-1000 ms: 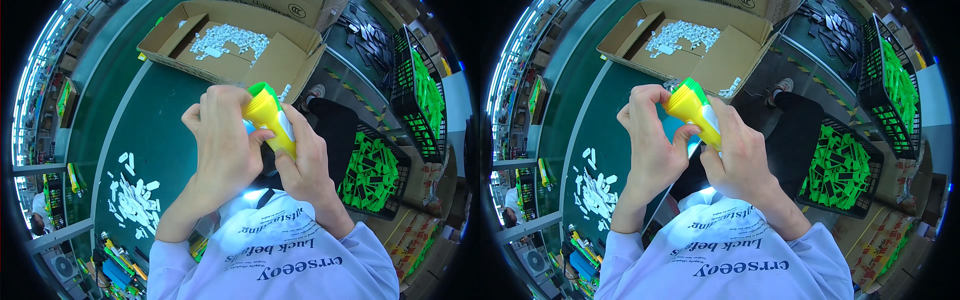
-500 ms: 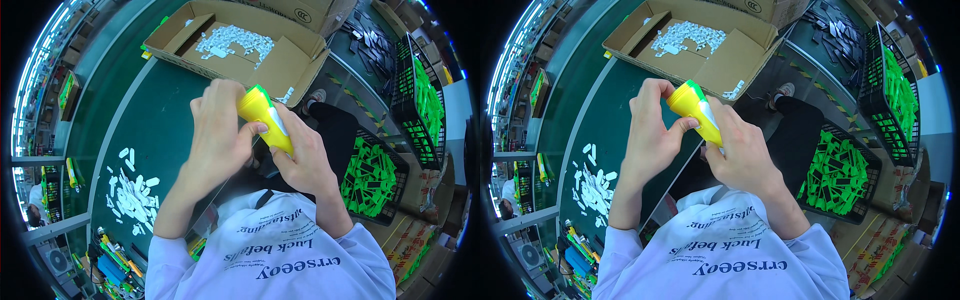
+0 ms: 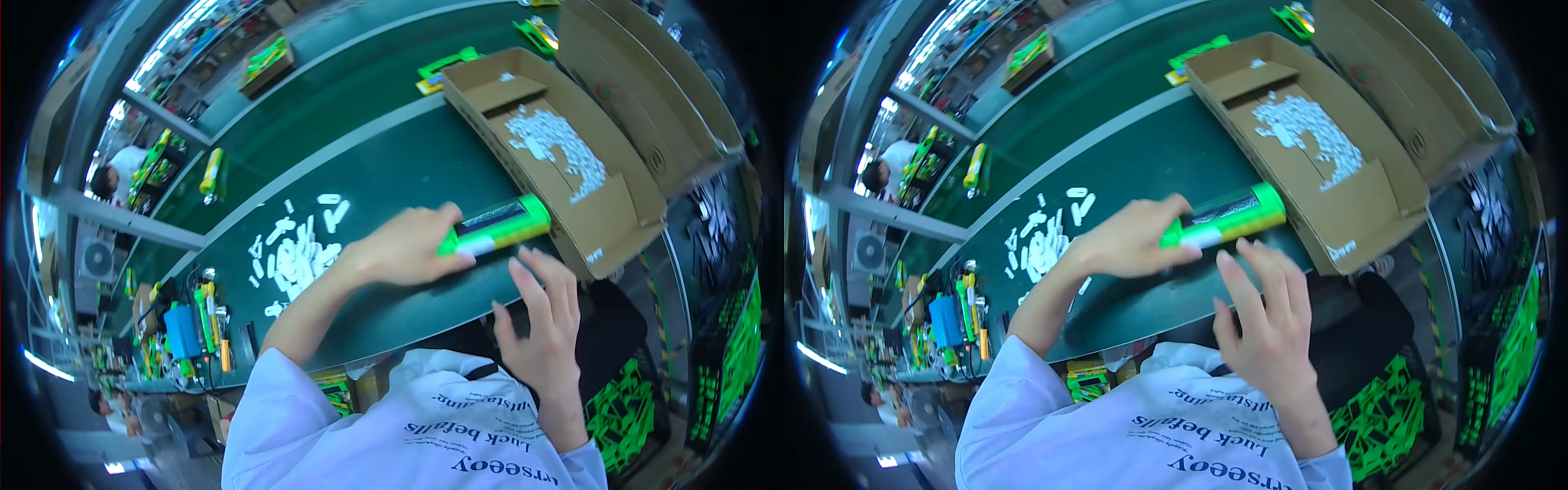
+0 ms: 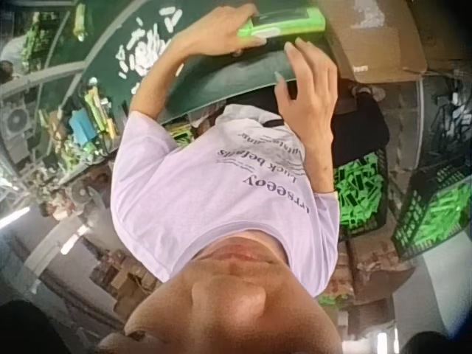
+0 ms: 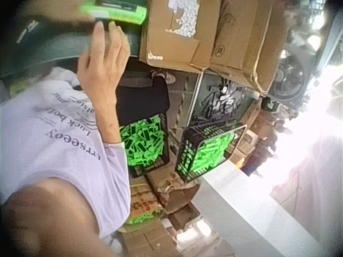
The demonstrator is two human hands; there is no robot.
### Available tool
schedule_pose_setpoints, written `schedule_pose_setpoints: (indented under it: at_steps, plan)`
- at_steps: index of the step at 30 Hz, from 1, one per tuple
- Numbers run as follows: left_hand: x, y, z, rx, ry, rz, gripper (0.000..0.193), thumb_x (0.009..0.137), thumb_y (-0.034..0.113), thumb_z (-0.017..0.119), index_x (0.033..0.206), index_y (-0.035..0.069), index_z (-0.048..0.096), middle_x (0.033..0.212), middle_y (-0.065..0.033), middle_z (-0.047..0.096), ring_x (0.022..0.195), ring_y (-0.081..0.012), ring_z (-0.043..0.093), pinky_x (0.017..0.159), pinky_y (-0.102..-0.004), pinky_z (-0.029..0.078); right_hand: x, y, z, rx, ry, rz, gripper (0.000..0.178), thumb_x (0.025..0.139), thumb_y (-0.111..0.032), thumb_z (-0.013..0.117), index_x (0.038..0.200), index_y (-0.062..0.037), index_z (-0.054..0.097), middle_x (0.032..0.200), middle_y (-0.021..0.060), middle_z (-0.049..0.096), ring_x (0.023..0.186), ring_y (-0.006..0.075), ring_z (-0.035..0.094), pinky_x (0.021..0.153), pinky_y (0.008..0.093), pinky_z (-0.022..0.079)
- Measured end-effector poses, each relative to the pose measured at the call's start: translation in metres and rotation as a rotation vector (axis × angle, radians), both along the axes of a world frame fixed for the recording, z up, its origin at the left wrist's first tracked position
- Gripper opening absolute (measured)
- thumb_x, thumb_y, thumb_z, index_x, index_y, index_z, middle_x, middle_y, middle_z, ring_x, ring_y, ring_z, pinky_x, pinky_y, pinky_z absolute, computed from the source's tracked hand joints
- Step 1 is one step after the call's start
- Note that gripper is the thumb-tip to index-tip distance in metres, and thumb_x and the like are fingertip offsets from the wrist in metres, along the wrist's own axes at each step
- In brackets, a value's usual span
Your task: The person assembles flashlights by retrieving components from the conveyor belt, inserting switches into the housings, snapping the casing halves together by hand, and placing the assembled flashlights onto the conveyor belt.
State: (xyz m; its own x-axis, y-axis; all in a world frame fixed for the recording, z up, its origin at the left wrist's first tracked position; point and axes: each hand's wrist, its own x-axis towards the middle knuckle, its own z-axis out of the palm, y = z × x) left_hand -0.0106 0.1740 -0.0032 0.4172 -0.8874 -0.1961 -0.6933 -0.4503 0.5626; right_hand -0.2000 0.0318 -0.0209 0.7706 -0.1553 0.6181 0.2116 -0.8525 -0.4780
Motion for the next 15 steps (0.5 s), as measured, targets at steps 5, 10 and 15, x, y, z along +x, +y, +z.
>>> schedule_pose_setpoints:
  at_steps: [5, 10, 15]
  plan:
    - [0.091, 0.044, -0.019, -0.102, 0.126, 0.701, 0.053, 0.089, 0.042, 0.066, 0.113, -0.004, 0.055, 0.081, -0.0118, 0.067, 0.057, -0.0149, 0.063, 0.052, -0.0296, 0.051, 0.010, 0.007, -0.045, 0.162, 0.030, 0.070, 0.050, 0.072, -0.001, 0.069, 0.119, 0.0001, 0.055, 0.113, 0.0187, 0.060, 0.103, 0.0376, 0.057, 0.088, 0.0452, 0.048]
    - [0.233, 0.098, -0.051, -0.171, 0.322, 1.023, 0.057, 0.090, 0.055, 0.054, 0.111, 0.002, 0.058, 0.092, -0.0071, 0.065, 0.086, -0.0178, 0.061, 0.069, -0.0363, 0.047, 0.023, -0.003, -0.106, 0.170, 0.100, -0.058, 0.039, 0.073, 0.000, 0.066, 0.111, 0.0012, 0.058, 0.102, 0.0169, 0.062, 0.093, 0.0371, 0.058, 0.083, 0.0443, 0.046]
    - [0.320, 0.127, -0.079, -0.133, 0.251, 1.289, 0.068, 0.091, 0.053, 0.049, 0.132, -0.001, 0.052, 0.128, -0.0167, 0.056, 0.111, -0.0293, 0.056, 0.096, -0.0495, 0.040, 0.038, -0.001, -0.130, 0.081, -0.056, -0.149, 0.030, 0.067, 0.004, 0.061, 0.097, -0.0013, 0.061, 0.088, 0.0136, 0.062, 0.081, 0.0320, 0.059, 0.071, 0.0414, 0.044]
